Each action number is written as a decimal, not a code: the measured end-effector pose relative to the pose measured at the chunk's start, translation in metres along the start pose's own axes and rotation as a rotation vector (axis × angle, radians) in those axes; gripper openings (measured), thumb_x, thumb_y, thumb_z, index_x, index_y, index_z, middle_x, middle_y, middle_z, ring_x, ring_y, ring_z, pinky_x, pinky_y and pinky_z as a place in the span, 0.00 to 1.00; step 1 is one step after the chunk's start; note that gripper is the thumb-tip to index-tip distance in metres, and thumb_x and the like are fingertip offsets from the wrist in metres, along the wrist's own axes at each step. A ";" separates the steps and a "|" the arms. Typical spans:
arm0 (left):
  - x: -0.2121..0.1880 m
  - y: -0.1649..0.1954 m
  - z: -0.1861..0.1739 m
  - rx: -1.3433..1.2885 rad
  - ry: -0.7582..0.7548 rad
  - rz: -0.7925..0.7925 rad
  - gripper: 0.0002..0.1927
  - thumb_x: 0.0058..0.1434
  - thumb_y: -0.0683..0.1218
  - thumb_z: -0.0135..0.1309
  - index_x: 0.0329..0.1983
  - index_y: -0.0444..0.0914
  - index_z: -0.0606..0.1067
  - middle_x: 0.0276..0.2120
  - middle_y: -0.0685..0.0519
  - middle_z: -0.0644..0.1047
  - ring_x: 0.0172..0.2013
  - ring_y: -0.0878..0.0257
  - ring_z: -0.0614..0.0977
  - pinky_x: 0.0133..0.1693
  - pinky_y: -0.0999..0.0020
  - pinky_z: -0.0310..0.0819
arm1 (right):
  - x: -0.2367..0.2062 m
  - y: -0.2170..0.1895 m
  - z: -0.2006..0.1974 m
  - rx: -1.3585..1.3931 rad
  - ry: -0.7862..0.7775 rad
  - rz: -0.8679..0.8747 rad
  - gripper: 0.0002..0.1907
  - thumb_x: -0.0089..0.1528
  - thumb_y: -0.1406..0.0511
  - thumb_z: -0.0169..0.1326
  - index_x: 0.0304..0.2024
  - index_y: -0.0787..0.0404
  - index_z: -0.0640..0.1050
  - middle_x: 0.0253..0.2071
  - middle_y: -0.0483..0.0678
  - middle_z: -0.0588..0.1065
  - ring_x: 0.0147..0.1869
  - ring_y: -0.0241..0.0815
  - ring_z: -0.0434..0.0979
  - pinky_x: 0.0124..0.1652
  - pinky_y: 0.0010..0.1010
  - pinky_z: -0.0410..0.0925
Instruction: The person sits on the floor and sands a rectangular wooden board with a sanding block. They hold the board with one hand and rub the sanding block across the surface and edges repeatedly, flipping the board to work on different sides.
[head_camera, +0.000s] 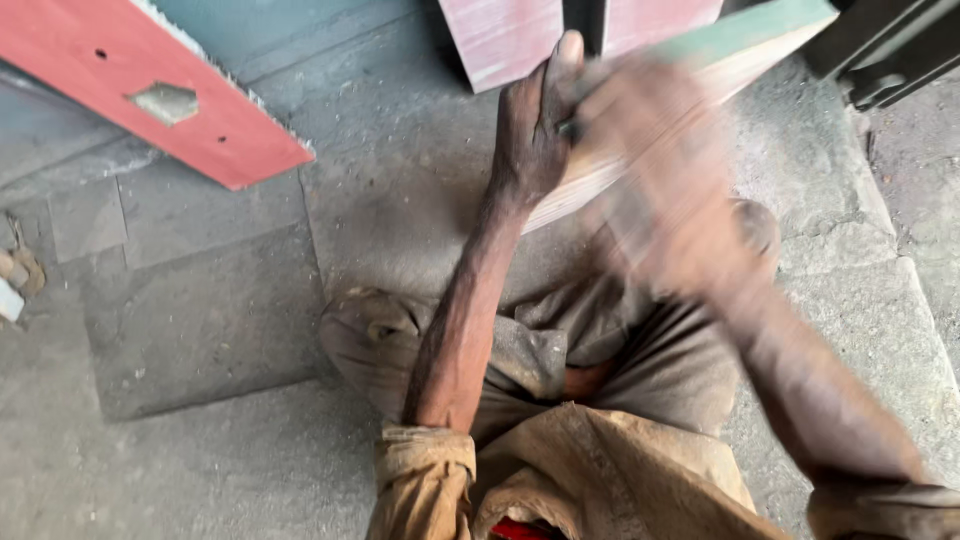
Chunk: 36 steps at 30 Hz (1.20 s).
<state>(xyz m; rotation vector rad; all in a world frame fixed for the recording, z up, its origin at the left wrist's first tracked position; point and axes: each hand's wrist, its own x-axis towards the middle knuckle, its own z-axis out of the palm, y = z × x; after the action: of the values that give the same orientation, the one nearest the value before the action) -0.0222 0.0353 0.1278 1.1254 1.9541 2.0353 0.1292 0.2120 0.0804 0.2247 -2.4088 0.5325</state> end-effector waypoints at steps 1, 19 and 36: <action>-0.001 0.001 -0.002 0.003 0.006 0.014 0.30 0.83 0.62 0.32 0.37 0.38 0.74 0.23 0.56 0.68 0.26 0.68 0.70 0.30 0.68 0.66 | 0.016 -0.017 -0.021 -0.021 -0.010 -0.006 0.31 0.75 0.63 0.52 0.78 0.60 0.59 0.79 0.56 0.62 0.85 0.53 0.56 0.81 0.53 0.51; -0.036 -0.030 -0.048 0.080 0.179 0.012 0.31 0.82 0.64 0.35 0.36 0.39 0.76 0.22 0.58 0.67 0.23 0.70 0.68 0.25 0.70 0.63 | -0.026 0.040 -0.071 0.352 0.024 0.622 0.21 0.74 0.73 0.38 0.70 0.56 0.66 0.64 0.56 0.69 0.62 0.46 0.75 0.57 0.39 0.78; -0.092 -0.049 -0.122 -0.264 0.287 -0.026 0.35 0.73 0.71 0.39 0.49 0.36 0.76 0.41 0.52 0.82 0.42 0.64 0.83 0.47 0.65 0.81 | 0.075 -0.079 -0.007 0.596 0.038 0.424 0.34 0.67 0.75 0.44 0.76 0.65 0.57 0.75 0.67 0.61 0.81 0.61 0.58 0.74 0.60 0.59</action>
<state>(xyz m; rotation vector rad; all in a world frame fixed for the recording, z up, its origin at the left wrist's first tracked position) -0.0446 -0.1069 0.0564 0.7851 1.7240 2.4646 0.0980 0.1415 0.1577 -0.0527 -2.2023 1.4314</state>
